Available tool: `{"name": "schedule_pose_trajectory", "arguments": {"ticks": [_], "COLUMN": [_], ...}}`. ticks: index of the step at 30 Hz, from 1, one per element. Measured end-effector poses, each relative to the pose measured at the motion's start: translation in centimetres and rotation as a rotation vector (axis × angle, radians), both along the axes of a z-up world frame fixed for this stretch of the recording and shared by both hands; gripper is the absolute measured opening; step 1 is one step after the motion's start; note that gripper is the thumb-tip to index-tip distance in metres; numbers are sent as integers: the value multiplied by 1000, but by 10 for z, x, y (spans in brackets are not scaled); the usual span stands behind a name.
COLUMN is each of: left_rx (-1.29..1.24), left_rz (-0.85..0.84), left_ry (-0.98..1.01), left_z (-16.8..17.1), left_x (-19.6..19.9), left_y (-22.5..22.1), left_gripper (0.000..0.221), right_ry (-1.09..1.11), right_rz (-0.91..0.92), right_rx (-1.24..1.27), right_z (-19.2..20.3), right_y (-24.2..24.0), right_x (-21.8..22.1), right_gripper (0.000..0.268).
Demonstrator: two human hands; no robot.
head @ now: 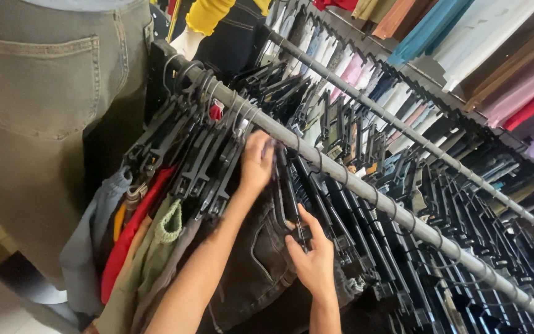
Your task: The person organizes clothes on a rack by sliding garments along the rail and checking their placement.
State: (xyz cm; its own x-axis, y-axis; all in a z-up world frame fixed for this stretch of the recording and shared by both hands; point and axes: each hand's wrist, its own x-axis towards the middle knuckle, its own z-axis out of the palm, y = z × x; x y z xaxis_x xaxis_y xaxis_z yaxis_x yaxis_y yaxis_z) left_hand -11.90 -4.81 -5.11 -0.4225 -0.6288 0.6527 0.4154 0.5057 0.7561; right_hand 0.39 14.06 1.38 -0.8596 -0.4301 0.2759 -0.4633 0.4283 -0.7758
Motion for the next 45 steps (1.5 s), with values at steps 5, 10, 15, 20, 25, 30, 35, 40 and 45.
{"name": "schedule_pose_trajectory", "arguments": {"ticks": [5,10,15,20,25,30,35,40,45], "left_rx": [-157,-306,-76,170,239,-51,-554,-584,-738], "left_rz": [-140,-263,-361,-352,-369,-395,157,140,312], "left_ry": [187,86,-33,-219,-439,-877,-652,-476,-779], "left_z": [16,23,13,-7,21,78,71,61,35], "left_x": [83,156,192,239,280,303,277,221,189], "left_y": [41,74,77,78,76,83,72,35,0], "left_gripper": [25,31,29,32,36,53,57,66,62], "right_ry": [80,160,606,991,643,523,479,410,410], "right_rz": [24,-3,-4,183,547,358,137,87,-66], "right_rx": [-40,22,-99,-376,-515,-637,-566,-611,-725], "right_z": [-12,-21,-31,-72,-92,-103,-97,-81,-69], "right_y": [0,2,-9,-5,-21,-26,-38,-67,-111], "right_x": [-8,-7,33,79,83,69,46,18,-27], "right_gripper": [50,46,54,48,62,30,47,52,50]}}
